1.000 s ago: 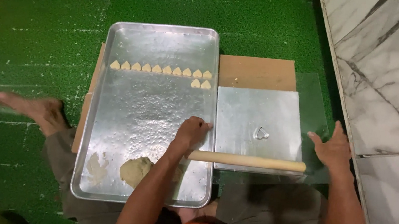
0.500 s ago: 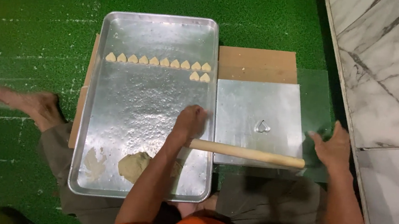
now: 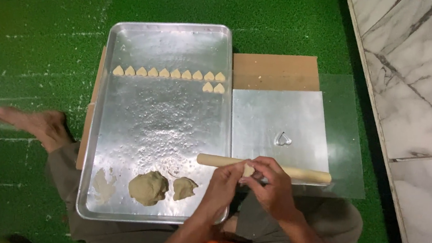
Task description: Shaping dough into heart shapes using a rolling pin and a cutter, then placing them on a baking tray.
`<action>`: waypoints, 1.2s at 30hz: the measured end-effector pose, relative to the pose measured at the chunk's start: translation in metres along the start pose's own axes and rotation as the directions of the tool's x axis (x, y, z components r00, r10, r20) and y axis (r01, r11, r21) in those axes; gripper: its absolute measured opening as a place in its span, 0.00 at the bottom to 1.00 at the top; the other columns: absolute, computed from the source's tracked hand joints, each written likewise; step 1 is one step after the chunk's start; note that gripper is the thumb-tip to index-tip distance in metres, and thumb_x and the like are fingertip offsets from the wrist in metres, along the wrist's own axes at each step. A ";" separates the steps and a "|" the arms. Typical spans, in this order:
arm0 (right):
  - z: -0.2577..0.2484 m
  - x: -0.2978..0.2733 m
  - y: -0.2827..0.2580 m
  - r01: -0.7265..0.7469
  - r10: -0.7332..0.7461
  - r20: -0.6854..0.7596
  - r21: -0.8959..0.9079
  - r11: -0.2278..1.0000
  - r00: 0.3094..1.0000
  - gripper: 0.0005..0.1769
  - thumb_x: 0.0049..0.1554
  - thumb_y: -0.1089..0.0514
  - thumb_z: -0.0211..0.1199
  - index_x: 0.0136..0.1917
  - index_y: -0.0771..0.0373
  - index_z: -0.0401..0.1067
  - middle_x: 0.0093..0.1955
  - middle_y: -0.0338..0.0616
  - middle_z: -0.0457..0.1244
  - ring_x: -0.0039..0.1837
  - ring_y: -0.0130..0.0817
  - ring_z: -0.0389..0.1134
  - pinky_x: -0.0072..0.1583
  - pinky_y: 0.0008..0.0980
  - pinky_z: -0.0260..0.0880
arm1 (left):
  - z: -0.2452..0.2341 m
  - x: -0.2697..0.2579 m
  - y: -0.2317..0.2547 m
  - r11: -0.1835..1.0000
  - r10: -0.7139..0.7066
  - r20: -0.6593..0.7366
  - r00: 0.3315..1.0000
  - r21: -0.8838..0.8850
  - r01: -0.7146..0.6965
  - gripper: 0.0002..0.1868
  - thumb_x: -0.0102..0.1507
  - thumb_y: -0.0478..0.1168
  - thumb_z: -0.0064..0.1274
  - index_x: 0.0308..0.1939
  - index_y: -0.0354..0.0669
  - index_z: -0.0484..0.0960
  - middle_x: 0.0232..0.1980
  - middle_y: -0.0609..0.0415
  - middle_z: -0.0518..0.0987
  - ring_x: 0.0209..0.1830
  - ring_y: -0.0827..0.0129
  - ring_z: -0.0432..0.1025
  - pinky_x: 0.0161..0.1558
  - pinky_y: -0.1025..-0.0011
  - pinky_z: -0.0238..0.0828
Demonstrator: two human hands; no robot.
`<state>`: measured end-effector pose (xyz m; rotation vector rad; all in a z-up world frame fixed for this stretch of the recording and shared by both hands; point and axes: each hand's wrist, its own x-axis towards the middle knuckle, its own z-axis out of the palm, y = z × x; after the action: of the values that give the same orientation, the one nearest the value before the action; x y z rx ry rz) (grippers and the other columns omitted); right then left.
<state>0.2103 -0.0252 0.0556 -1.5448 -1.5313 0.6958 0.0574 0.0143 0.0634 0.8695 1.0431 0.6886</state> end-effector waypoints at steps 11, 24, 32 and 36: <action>0.017 -0.007 0.048 -0.240 0.273 -0.092 0.270 0.932 0.957 0.11 0.55 0.60 0.63 0.49 0.66 0.80 0.38 0.43 0.73 0.38 0.31 0.72 0.43 0.28 0.76 | -0.004 0.012 -0.028 0.983 0.177 -0.184 0.967 0.080 -0.164 0.12 0.58 0.35 0.60 0.41 0.30 0.92 0.37 0.52 0.89 0.36 0.70 0.76 0.43 0.75 0.74; 0.011 -0.008 0.063 -0.430 0.438 0.073 0.387 0.816 0.896 0.14 0.50 0.70 0.66 0.51 0.66 0.73 0.39 0.50 0.73 0.42 0.37 0.76 0.49 0.32 0.77 | -0.028 0.051 -0.104 0.965 0.243 -0.058 0.968 -0.082 -0.247 0.08 0.60 0.31 0.57 0.34 0.26 0.87 0.42 0.49 0.86 0.29 0.67 0.75 0.37 0.72 0.75; 0.018 -0.001 0.040 -0.322 0.337 0.040 0.421 0.848 0.940 0.17 0.54 0.68 0.63 0.57 0.75 0.79 0.63 0.43 0.67 0.47 0.31 0.71 0.51 0.27 0.78 | -0.010 0.024 -0.039 0.900 -0.085 -0.151 0.985 -0.435 0.011 0.10 0.65 0.28 0.53 0.49 0.26 0.81 0.36 0.45 0.78 0.32 0.67 0.70 0.39 0.72 0.68; 0.005 0.005 0.013 -0.273 0.273 0.024 0.176 0.946 0.962 0.20 0.52 0.64 0.66 0.59 0.66 0.76 0.36 0.44 0.77 0.35 0.29 0.78 0.37 0.23 0.76 | -0.010 0.024 -0.043 0.952 -0.055 -0.113 0.992 -0.304 0.018 0.16 0.66 0.32 0.53 0.54 0.26 0.85 0.46 0.43 0.84 0.40 0.66 0.76 0.47 0.72 0.76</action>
<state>0.2129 -0.0177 0.0428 -1.6340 -1.2281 0.9618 0.0601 0.0153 0.0130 0.5464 1.0246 0.8530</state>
